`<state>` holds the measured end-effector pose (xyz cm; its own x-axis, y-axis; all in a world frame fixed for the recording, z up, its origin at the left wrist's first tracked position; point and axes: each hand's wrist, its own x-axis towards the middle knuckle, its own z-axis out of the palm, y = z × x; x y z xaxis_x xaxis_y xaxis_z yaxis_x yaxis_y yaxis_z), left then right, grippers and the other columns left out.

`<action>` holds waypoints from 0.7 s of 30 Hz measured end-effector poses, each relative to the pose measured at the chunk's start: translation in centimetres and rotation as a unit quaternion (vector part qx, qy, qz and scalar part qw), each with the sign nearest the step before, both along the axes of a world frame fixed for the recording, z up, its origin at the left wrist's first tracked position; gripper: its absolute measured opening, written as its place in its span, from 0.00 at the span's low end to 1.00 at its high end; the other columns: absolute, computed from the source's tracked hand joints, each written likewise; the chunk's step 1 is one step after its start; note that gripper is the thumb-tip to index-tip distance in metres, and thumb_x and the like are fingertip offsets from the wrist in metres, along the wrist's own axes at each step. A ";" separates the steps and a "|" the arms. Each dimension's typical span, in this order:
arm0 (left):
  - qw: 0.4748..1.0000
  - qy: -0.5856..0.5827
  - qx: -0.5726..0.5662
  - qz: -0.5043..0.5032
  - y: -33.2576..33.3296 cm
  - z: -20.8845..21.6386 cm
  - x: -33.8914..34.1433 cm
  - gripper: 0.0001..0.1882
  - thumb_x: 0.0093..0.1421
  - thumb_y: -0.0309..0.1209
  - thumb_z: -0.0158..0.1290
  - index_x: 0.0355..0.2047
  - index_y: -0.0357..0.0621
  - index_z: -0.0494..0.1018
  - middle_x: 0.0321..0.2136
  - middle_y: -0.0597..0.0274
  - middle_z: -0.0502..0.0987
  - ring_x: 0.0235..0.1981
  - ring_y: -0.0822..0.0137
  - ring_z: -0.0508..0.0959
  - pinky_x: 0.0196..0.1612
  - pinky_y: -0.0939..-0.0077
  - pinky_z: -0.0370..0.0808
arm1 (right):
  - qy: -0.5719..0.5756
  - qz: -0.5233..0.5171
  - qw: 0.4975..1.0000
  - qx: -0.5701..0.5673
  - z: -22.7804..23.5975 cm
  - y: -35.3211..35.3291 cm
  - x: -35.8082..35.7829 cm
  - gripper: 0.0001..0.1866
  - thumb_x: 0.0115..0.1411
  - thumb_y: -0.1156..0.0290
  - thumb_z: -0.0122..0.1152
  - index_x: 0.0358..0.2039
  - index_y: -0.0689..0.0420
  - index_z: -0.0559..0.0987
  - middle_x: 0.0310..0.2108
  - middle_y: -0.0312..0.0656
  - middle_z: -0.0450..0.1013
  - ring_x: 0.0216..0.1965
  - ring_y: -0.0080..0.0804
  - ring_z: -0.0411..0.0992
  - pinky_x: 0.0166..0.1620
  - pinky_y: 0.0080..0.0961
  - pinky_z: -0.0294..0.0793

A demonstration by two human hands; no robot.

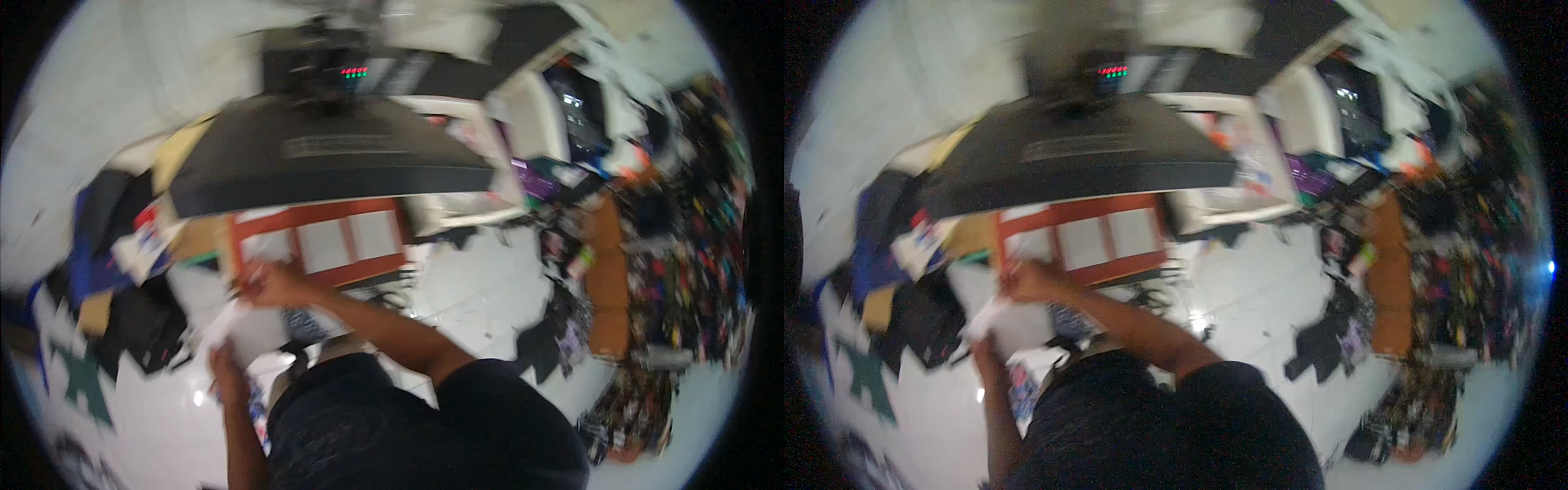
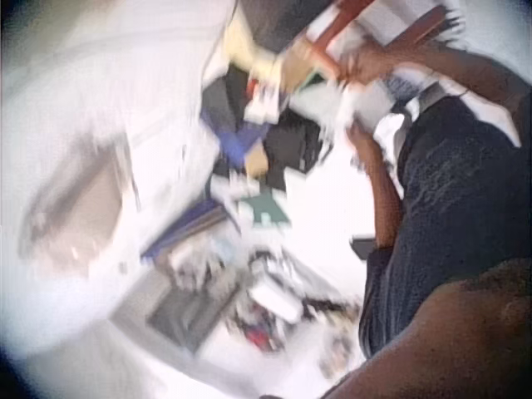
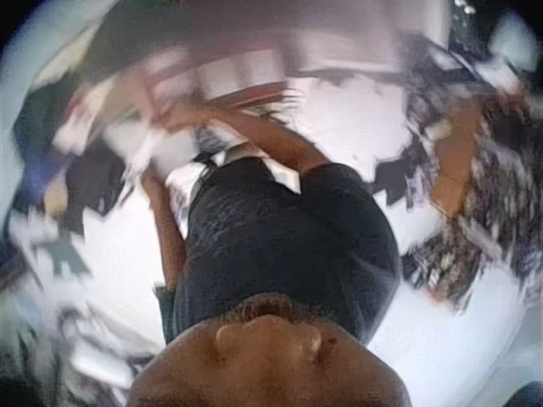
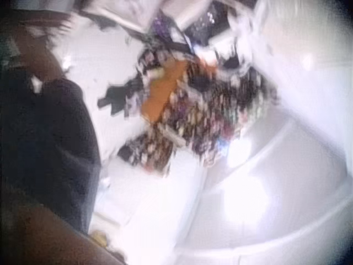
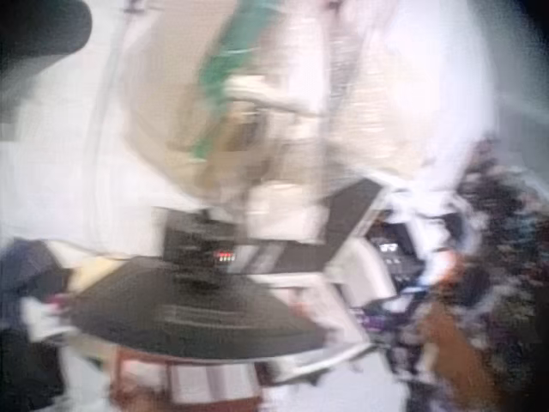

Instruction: The person places small white square stickers onto a red heating pad, aligns them, and then operates the heat press by pulling the handle down to apply heat.

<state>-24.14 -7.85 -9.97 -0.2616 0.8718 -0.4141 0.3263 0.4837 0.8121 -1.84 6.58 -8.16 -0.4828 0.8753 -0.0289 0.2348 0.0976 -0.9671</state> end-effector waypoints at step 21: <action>0.961 -0.271 0.013 -0.047 5.2 6.0 11.4 0.21 0.63 0.35 0.51 0.50 0.33 0.68 0.42 0.51 0.76 0.41 0.62 0.77 0.48 0.69 0.72 | -0.007 -0.264 0.964 -0.043 3.7 -9.5 9.0 0.16 0.53 0.61 0.67 0.32 0.62 0.77 0.27 0.46 0.75 0.28 0.37 0.73 0.33 0.32 0.69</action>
<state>-12.71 -2.69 -3.95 0.0666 0.8931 -0.4450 -0.1068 0.4498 0.8867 7.14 -2.95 -4.43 0.0300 0.9928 -0.1159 0.2421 -0.1197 -0.9628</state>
